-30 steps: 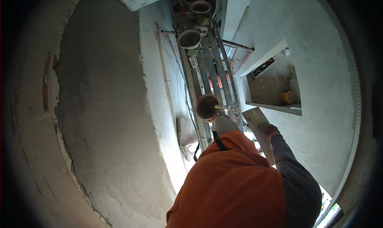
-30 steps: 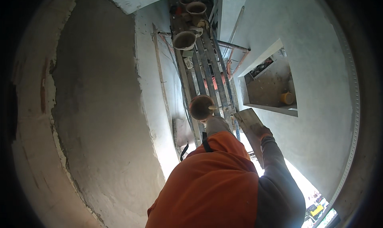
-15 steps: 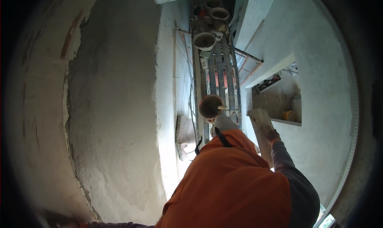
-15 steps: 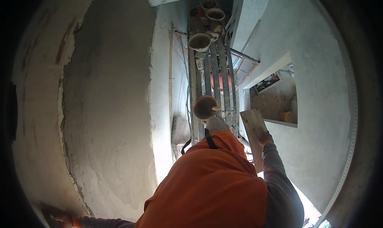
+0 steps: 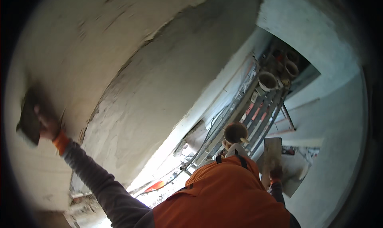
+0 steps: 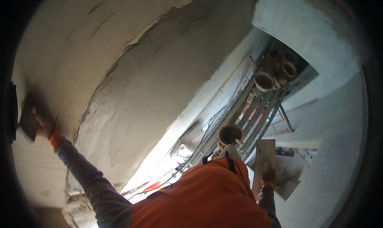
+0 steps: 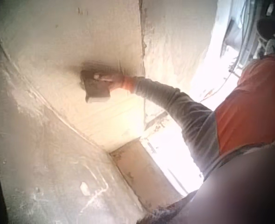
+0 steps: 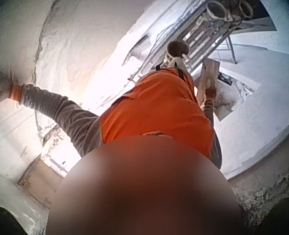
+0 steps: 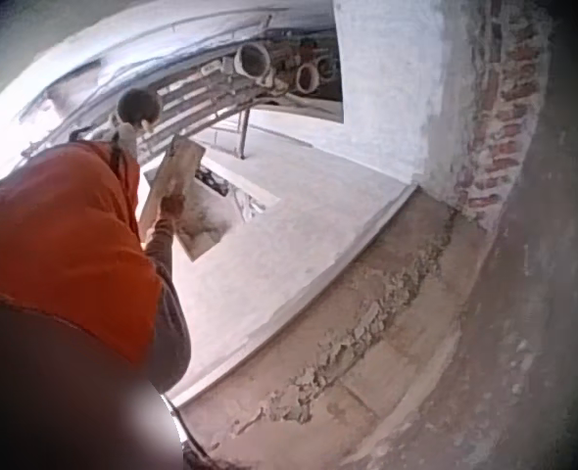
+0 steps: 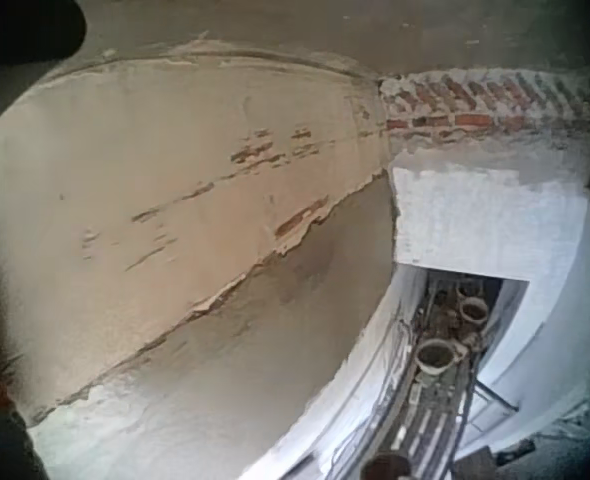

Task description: The person applies plaster to an interior wall using a hawk and a trowel, then smooths the surface with a rectangular float.

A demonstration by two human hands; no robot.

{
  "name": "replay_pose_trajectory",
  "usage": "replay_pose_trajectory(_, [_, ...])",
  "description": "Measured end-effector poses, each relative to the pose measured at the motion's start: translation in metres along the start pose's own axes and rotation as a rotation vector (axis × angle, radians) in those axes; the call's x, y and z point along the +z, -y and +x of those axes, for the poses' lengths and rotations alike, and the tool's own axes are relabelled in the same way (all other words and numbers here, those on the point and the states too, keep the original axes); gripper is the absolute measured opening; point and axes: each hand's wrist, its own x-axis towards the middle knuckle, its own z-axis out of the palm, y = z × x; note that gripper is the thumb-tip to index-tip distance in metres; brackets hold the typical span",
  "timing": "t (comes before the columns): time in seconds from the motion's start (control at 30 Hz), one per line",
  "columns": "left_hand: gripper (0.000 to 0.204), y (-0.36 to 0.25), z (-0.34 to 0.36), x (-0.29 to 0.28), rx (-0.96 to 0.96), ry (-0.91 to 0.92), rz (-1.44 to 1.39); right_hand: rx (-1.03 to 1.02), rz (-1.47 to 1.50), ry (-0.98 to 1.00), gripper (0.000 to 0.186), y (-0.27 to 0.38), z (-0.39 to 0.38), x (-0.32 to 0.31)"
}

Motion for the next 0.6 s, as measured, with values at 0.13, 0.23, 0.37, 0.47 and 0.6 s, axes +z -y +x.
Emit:
replay_pose_trajectory(0.13, [0.036, -0.053, 0.017, 0.023, 0.131, 0.064, 0.129, -0.109, -0.024, -0.059, 0.03, 0.029, 0.094, -0.07])
replay_pose_trajectory(0.23, [0.04, -0.059, 0.014, 0.023, 0.105, 0.111, 0.157, -0.196, 0.394, -0.219, 0.033, 0.087, 0.141, -0.184])
replay_pose_trajectory(0.37, [0.046, -0.055, 0.019, 0.008, 0.076, 0.118, 0.157, -0.308, 1.113, -0.517, 0.044, 0.176, 0.187, -0.309])
replay_pose_trajectory(0.47, [0.047, -0.056, 0.043, -0.011, 0.185, 0.088, 0.31, -0.474, 1.319, -0.507, 0.048, 0.23, 0.224, -0.365])
replay_pose_trajectory(0.6, [0.051, -0.027, 0.046, -0.04, -0.169, -0.147, 0.255, -0.514, 1.488, -0.501, 0.052, 0.307, 0.276, -0.415])
